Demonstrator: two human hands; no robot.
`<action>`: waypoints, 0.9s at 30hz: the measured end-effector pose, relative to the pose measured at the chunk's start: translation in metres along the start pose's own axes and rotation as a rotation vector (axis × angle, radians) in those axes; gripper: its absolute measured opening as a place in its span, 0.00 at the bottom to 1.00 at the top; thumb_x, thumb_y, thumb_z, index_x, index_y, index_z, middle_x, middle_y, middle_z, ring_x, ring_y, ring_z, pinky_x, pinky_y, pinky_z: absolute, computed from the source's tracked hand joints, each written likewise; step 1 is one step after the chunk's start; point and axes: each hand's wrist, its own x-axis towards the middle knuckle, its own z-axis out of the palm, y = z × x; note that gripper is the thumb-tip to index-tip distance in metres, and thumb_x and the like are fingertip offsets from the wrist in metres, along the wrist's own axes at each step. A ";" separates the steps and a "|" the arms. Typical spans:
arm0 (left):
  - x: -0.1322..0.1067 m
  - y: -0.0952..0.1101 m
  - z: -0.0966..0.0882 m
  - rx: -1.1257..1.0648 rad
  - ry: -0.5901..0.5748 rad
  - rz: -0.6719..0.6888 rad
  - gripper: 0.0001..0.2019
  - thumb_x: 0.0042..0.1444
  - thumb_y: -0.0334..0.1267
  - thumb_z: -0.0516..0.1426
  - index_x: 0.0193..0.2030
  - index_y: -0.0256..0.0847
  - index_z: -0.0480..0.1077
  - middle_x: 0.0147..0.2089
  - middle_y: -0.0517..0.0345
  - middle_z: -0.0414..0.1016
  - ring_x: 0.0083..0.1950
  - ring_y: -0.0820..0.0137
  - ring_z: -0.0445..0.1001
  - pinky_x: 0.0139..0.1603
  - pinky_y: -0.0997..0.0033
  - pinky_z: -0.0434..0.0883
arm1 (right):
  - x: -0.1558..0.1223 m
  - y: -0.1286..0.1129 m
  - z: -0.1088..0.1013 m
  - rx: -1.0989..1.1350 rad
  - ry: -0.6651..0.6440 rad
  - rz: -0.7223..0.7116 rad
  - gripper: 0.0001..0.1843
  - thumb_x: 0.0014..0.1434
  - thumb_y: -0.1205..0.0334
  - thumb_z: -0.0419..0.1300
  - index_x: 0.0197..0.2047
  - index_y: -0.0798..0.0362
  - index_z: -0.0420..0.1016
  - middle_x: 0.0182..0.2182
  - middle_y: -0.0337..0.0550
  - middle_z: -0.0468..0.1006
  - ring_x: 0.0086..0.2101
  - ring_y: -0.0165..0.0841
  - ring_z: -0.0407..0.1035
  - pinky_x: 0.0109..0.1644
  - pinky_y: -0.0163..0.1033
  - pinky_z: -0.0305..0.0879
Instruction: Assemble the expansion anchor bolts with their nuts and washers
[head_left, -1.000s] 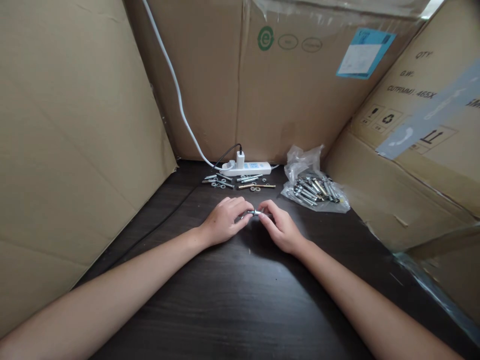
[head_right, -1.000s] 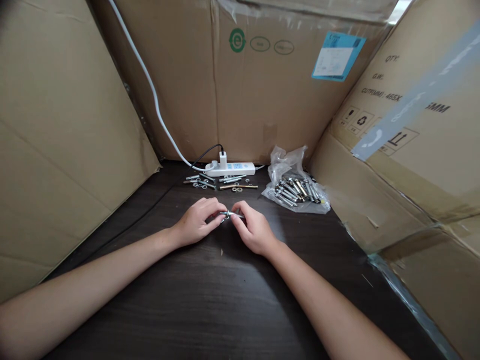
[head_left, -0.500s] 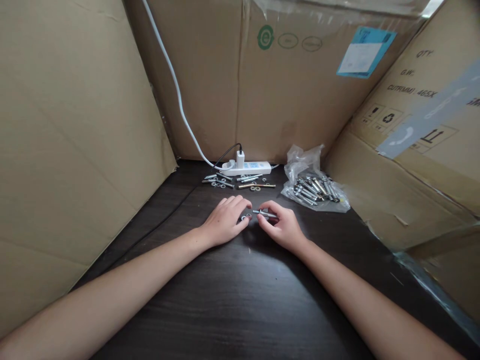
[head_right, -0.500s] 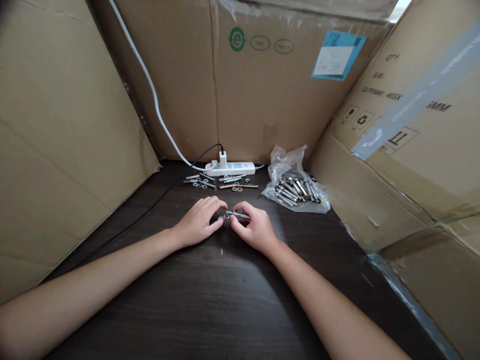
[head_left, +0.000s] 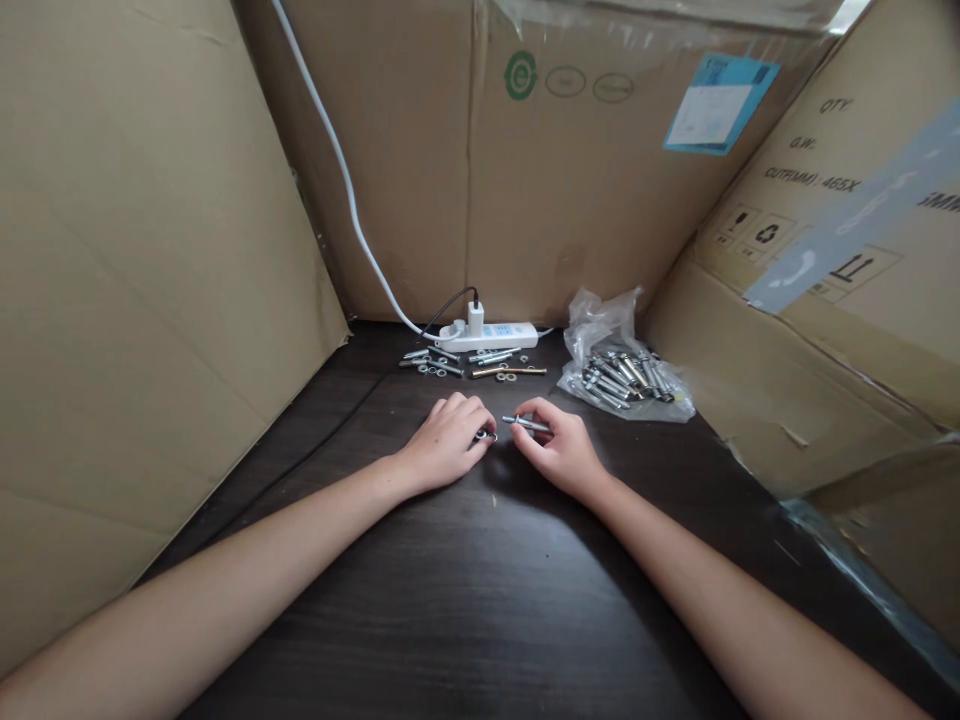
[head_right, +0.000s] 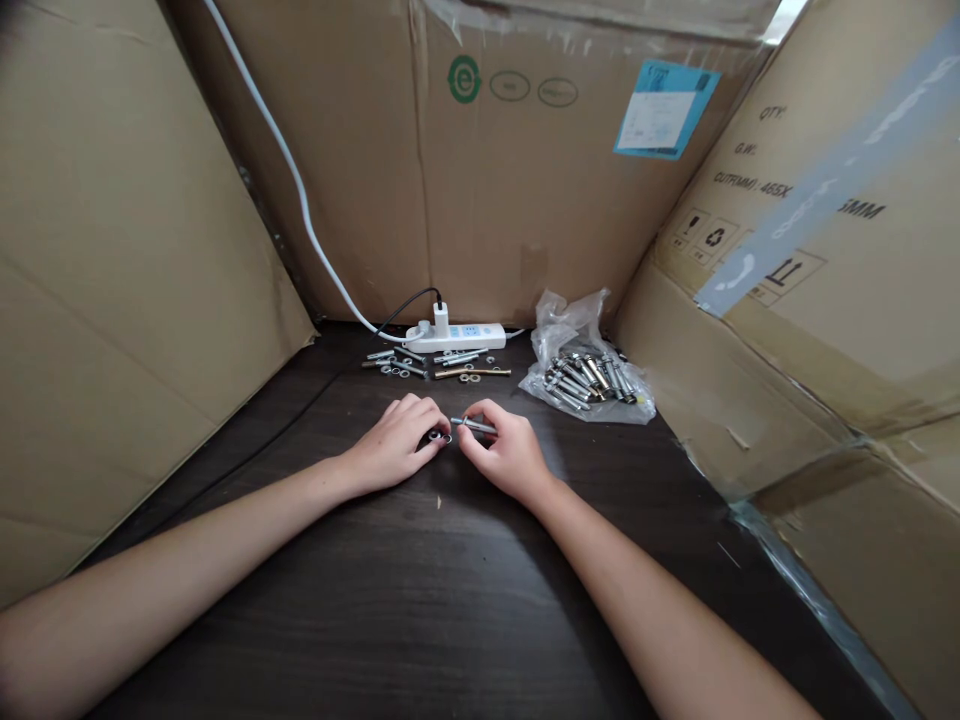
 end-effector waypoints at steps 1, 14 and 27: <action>0.000 0.000 0.000 -0.005 0.001 0.001 0.03 0.59 0.35 0.52 0.40 0.42 0.66 0.41 0.57 0.67 0.45 0.65 0.62 0.46 0.63 0.60 | 0.000 0.000 0.000 0.002 -0.002 0.003 0.07 0.55 0.58 0.57 0.35 0.53 0.70 0.23 0.36 0.70 0.23 0.28 0.64 0.27 0.31 0.62; -0.001 0.002 0.001 -0.007 -0.027 0.031 0.07 0.58 0.34 0.51 0.43 0.43 0.65 0.44 0.56 0.64 0.46 0.64 0.61 0.47 0.63 0.61 | 0.001 0.001 0.000 -0.003 -0.015 0.007 0.08 0.55 0.57 0.57 0.35 0.53 0.70 0.24 0.37 0.72 0.24 0.29 0.66 0.29 0.31 0.63; 0.000 0.002 0.000 -0.077 -0.004 0.035 0.03 0.59 0.34 0.51 0.38 0.41 0.65 0.42 0.56 0.65 0.45 0.65 0.61 0.47 0.63 0.61 | 0.000 0.003 0.001 -0.024 -0.020 0.003 0.07 0.55 0.59 0.57 0.35 0.54 0.70 0.25 0.37 0.72 0.25 0.28 0.66 0.29 0.31 0.62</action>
